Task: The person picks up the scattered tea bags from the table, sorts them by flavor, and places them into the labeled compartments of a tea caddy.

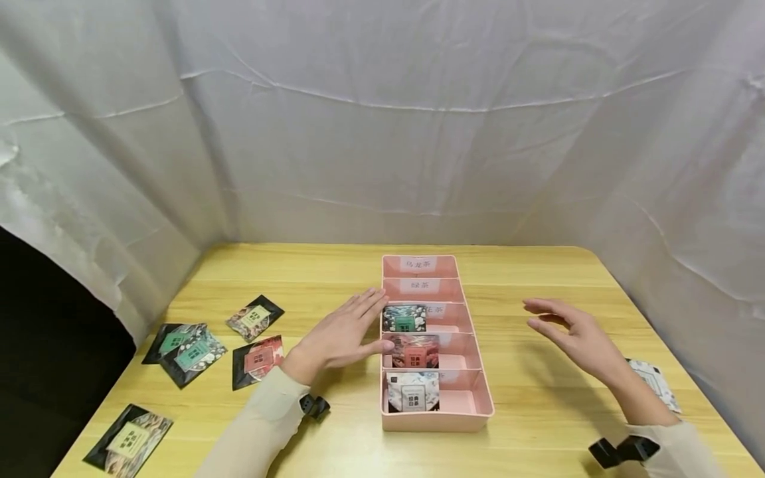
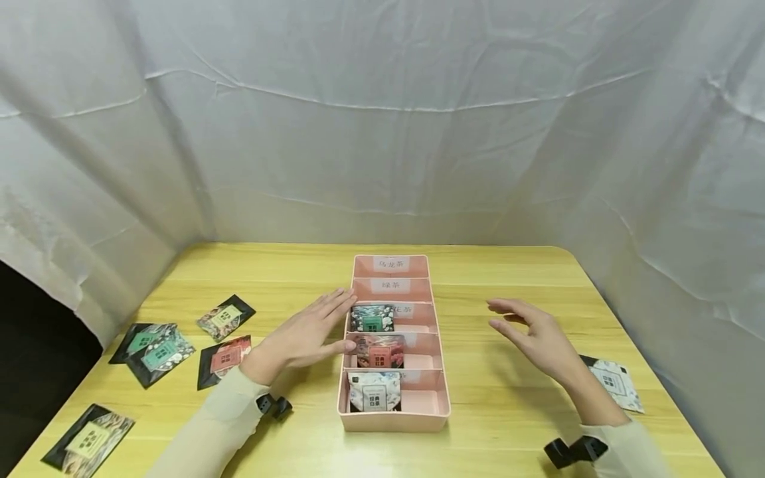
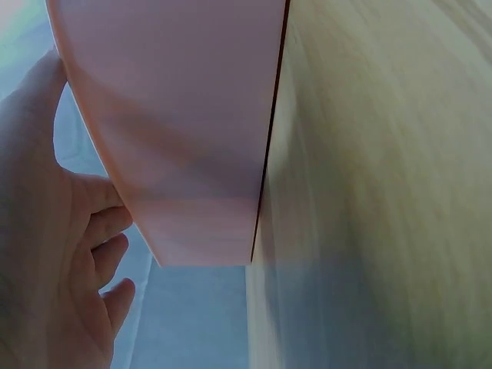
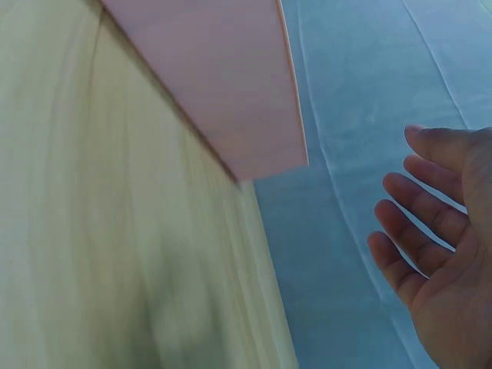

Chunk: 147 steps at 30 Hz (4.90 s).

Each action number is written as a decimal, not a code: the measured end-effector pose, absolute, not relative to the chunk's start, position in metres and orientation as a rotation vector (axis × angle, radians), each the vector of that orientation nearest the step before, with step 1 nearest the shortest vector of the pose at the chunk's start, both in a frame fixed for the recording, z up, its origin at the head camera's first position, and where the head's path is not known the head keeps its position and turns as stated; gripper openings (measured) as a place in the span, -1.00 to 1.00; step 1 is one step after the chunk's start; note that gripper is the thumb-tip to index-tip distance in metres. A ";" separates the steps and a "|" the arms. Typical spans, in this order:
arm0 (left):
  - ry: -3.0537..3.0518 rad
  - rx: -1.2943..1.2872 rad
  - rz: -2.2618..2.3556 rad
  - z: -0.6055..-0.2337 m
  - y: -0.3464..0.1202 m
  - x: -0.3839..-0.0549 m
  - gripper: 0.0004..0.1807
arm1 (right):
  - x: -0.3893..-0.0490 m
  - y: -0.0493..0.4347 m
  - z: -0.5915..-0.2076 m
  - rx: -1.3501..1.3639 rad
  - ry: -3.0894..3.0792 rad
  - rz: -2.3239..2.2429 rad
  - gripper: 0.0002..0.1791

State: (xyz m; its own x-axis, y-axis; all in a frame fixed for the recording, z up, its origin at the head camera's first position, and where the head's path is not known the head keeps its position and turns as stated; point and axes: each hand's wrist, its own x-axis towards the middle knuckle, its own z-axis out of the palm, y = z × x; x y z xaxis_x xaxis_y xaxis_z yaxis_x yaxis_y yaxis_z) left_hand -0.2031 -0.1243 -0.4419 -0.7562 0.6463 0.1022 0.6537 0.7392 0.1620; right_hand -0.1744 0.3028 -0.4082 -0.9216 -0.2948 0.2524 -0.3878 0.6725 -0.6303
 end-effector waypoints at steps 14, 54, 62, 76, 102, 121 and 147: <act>-2.827 -1.128 -0.218 -0.442 -0.120 -0.204 -0.01 | -0.141 0.365 -0.423 0.341 -2.769 0.916 -0.50; -2.856 -1.078 -0.233 -0.444 -0.123 -0.201 0.00 | -0.108 0.480 -0.477 -0.114 -3.024 0.807 -0.08; -2.865 -1.070 -0.240 -0.443 -0.123 -0.201 0.00 | -0.109 0.483 -0.484 -0.093 -3.013 0.670 -0.09; -2.859 -1.067 -0.241 -0.443 -0.123 -0.200 0.00 | -0.116 0.474 -0.478 -0.108 -3.041 0.616 -0.08; -2.872 -1.054 -0.225 -0.444 -0.122 -0.200 0.01 | -0.146 0.469 -0.466 0.047 -3.098 0.553 -0.04; -2.868 -1.055 -0.255 -0.445 -0.124 -0.200 -0.01 | -0.142 0.477 -0.474 0.021 -3.118 0.598 -0.10; -2.870 -1.064 -0.250 -0.446 -0.122 -0.201 0.01 | -0.144 0.464 -0.468 0.244 -2.898 0.674 -0.28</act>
State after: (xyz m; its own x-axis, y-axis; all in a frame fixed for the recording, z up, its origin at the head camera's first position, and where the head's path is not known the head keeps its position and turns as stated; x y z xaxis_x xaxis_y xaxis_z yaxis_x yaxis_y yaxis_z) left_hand -0.2013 -0.1224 -0.4456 -0.7579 0.6409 0.1219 0.6523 0.7472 0.1274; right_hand -0.1444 0.4644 -0.4676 -0.9746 -0.1224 0.1877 -0.1927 0.8856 -0.4227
